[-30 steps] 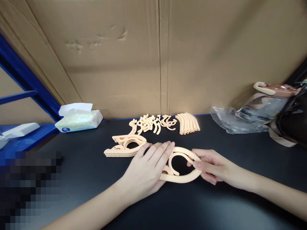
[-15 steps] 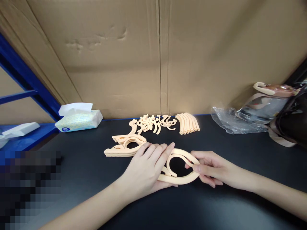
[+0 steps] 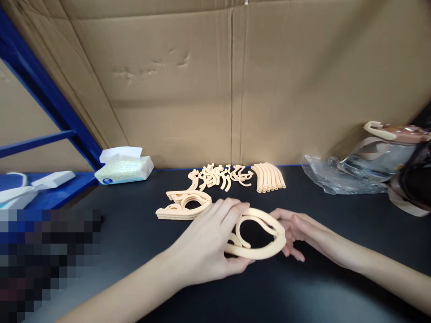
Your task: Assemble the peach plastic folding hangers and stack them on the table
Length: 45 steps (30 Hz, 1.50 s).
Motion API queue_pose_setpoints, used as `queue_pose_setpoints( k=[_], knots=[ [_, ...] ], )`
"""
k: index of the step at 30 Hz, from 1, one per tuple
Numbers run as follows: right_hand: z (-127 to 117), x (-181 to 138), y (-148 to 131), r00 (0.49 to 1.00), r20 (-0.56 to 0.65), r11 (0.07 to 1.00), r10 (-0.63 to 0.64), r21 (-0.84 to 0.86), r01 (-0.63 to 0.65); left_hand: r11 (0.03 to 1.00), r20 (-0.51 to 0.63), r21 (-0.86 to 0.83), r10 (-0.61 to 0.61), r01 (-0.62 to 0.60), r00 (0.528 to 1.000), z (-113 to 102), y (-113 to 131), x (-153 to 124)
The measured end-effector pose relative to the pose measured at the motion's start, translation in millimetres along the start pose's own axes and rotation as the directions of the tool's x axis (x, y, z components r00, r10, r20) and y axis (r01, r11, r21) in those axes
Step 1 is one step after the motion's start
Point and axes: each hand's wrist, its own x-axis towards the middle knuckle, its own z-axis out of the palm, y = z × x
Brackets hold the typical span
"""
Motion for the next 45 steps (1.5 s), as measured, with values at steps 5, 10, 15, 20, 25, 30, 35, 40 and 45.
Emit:
queue_pose_setpoints(
  k=[5,10,15,20,25,30,35,40,45],
  knots=[
    [-10,5,5,0.995,-0.086,0.997,0.043,-0.059,-0.048,0.981,0.06,0.022,-0.194,0.193,0.979,-53,-31,2],
    [-14,8,12,0.991,-0.113,0.987,0.069,-0.134,-0.084,0.937,0.226,0.049,-0.348,0.346,0.91,-84,-87,-13],
    [-19,9,13,0.991,-0.12,0.98,0.064,-0.181,-0.086,0.913,0.299,0.02,-0.395,0.408,0.869,-80,-109,-20],
    [-20,8,9,0.99,-0.113,0.972,0.09,-0.205,-0.112,0.901,0.364,-0.057,-0.383,0.431,0.849,-71,-110,-18],
    [-18,7,6,0.989,-0.106,0.967,0.101,-0.222,-0.122,0.909,0.358,-0.055,-0.368,0.413,0.858,-65,-109,-17],
    [-19,6,6,0.991,-0.088,0.966,0.097,-0.232,-0.115,0.924,0.359,-0.034,-0.343,0.38,0.868,-63,-106,-17],
    [-19,6,6,0.991,-0.085,0.966,0.099,-0.232,-0.116,0.927,0.351,-0.045,-0.334,0.372,0.875,-61,-106,-16],
    [-18,7,4,0.99,-0.094,0.963,0.101,-0.242,-0.121,0.923,0.36,-0.029,-0.349,0.384,0.865,-60,-106,-16],
    [-18,7,4,0.991,-0.088,0.962,0.098,-0.245,-0.117,0.928,0.351,-0.035,-0.337,0.372,0.874,-59,-108,-16]
  ],
)
